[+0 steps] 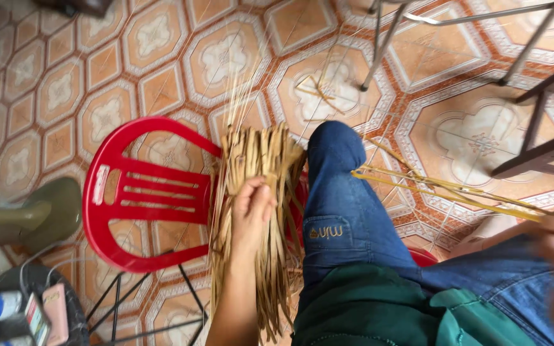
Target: The person sits on the floor and weaves thin palm-leaf strips around a rectangular bamboo frame, tying and threading the strips to build a woven lattice. They pull strips tight, fold ends over the frame bars, and take new strips from a pile beside them as they work around the frame.
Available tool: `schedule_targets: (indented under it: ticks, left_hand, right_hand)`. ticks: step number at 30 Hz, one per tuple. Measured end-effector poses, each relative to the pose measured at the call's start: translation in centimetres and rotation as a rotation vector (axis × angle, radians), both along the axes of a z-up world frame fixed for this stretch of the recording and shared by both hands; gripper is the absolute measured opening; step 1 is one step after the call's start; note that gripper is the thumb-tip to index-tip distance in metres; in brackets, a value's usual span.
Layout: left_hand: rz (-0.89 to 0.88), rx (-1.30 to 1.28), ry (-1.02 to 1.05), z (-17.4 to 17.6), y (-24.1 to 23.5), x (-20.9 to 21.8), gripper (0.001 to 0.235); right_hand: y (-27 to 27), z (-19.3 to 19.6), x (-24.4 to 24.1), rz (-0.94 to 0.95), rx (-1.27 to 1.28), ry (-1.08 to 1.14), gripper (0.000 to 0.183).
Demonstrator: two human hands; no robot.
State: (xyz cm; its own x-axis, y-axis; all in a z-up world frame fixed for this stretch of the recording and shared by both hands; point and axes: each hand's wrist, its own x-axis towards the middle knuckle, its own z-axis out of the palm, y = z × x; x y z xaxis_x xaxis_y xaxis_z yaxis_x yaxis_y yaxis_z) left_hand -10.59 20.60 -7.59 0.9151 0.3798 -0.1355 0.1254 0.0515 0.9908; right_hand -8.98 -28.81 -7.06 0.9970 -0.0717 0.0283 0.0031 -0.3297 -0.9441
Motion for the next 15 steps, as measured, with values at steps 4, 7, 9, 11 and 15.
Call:
schedule_targets:
  ticks: [4, 7, 9, 11, 15]
  left_hand:
    - [-0.433, -0.175, -0.065, 2.7, -6.2, -1.6, 0.021]
    - [-0.612, -0.139, -0.020, 1.8, -9.9, -3.1, 0.021]
    - [-0.723, -0.066, -0.103, 1.9, -11.8, -3.0, 0.019]
    - [-0.820, 0.008, -0.188, 2.5, -13.0, -2.9, 0.017]
    - [-0.726, 0.348, -0.192, 6.1, -14.8, -1.1, 0.021]
  right_hand:
    - [9.2, 6.2, 1.3, 0.251, 0.161, 0.315, 0.045]
    - [12.0, 5.9, 3.0, 0.437, 0.465, 0.526, 0.048]
    - [12.0, 4.2, 2.8, 0.333, 0.684, 0.468, 0.044]
    - [11.7, 3.1, 2.4, 0.239, 0.900, 0.400, 0.040]
    - [11.2, 1.9, 1.5, 0.125, 0.520, 0.111, 0.028]
